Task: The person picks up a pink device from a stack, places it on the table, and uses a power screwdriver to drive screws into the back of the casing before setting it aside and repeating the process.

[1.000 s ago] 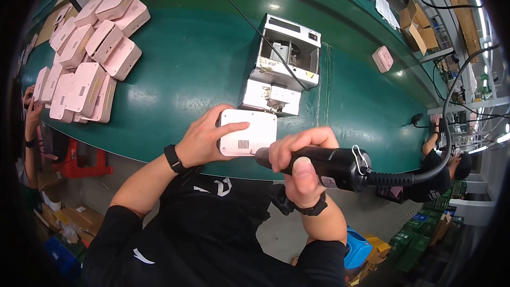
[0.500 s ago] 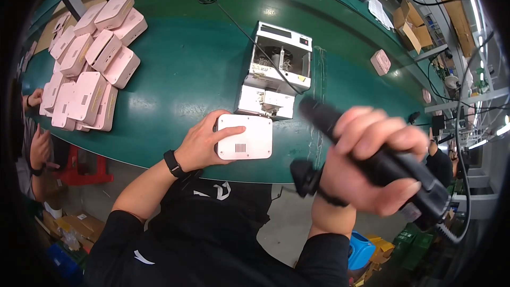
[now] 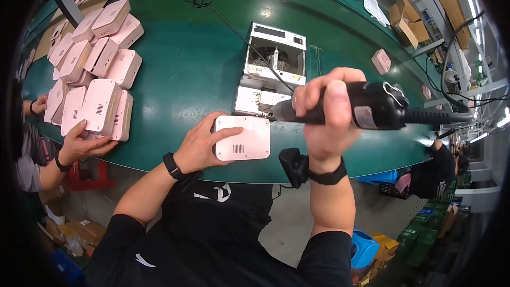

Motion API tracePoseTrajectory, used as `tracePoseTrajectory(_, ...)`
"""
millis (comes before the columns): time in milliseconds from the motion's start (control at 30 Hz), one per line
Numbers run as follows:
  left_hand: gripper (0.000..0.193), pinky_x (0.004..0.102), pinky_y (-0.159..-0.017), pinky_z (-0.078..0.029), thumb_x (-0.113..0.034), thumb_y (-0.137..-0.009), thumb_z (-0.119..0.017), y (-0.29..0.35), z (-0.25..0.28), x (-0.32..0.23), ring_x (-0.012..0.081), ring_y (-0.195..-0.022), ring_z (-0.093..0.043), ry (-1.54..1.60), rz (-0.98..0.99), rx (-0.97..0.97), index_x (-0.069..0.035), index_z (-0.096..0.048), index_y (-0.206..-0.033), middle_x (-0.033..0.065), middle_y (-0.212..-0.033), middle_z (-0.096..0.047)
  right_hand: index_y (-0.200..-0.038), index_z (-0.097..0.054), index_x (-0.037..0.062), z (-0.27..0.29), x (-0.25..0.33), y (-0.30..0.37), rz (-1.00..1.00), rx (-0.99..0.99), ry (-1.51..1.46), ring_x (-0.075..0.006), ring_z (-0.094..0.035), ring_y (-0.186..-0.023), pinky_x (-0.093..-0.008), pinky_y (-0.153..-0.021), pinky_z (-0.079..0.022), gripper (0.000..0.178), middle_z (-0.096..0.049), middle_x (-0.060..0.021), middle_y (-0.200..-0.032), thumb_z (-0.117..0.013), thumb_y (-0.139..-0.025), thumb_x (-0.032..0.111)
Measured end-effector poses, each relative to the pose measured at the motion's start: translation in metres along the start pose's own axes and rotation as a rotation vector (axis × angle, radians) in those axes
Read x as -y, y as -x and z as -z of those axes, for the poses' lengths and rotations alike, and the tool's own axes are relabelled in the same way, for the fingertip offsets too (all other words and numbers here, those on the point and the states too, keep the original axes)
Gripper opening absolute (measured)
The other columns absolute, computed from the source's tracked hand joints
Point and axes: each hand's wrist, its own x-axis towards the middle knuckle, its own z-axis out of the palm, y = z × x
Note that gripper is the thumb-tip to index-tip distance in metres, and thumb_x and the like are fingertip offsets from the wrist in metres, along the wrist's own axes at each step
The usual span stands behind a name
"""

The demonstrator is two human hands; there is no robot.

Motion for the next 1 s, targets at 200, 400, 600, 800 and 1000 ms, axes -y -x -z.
tracePoseTrajectory(200, 0.073, 0.041, -0.092, -0.051, -0.024, -0.059, -0.087, 0.0, -0.001, -0.001, 0.031, -0.113, -0.055, -0.012, 0.006, -0.012, -0.029, -0.062, -0.127, 0.0114, -0.128, -0.047, -0.097, -0.048, 0.0071, 0.003, -0.022, 0.002, -0.081, -0.058, 0.113, -0.0156, -0.044, -0.051, -0.0333, -0.054, -0.041, 0.022, -0.047, -0.0044, -0.065, -0.046, -0.097, 0.029)
tracePoseTrajectory(400, 0.073, 0.0414, -0.092, -0.051, -0.022, -0.058, -0.088, 0.0, -0.002, 0.001, 0.033, -0.112, -0.056, 0.009, 0.0, -0.021, -0.028, -0.063, -0.126, 0.0118, -0.129, -0.047, -0.098, -0.048, 0.0071, 0.01, -0.008, 0.026, -0.045, 0.022, -0.042, -0.016, -0.045, -0.051, -0.0338, -0.056, -0.041, 0.022, -0.048, -0.0047, -0.065, -0.048, -0.097, 0.029)
tracePoseTrajectory(600, 0.073, 0.042, -0.091, -0.052, -0.023, -0.056, -0.088, 0.0, -0.001, 0.002, 0.0345, -0.111, -0.057, -0.003, -0.028, -0.021, -0.027, -0.063, -0.125, 0.0132, -0.129, -0.047, -0.098, -0.048, 0.0072, 0.002, -0.016, -0.004, 0.012, -0.063, 0.056, -0.0158, -0.045, -0.052, -0.0336, -0.056, -0.041, 0.025, -0.047, -0.004, -0.065, -0.047, -0.098, 0.032)
tracePoseTrajectory(800, 0.073, 0.0419, -0.09, -0.052, -0.028, -0.057, -0.088, -0.004, 0.0, 0.004, 0.0359, -0.11, -0.057, -0.044, -0.061, 0.027, -0.027, -0.062, -0.126, 0.0151, -0.126, -0.047, -0.097, -0.048, 0.0075, 0.004, -0.006, 0.002, -0.118, -0.034, 0.072, -0.0152, -0.044, -0.051, -0.0331, -0.056, -0.041, 0.028, -0.047, -0.0035, -0.065, -0.044, -0.099, 0.035)
tracePoseTrajectory(1000, 0.071, 0.0415, -0.089, -0.052, -0.026, -0.058, -0.087, -0.005, 0.0, 0.004, 0.0336, -0.108, -0.057, -0.069, -0.098, 0.011, -0.026, -0.062, -0.125, 0.0133, -0.121, -0.048, -0.098, -0.047, 0.0066, 0.002, 0.019, 0.051, -0.131, 0.046, -0.071, -0.0146, -0.045, -0.049, -0.0331, -0.053, -0.042, 0.03, -0.049, -0.0044, -0.065, -0.045, -0.098, 0.037)
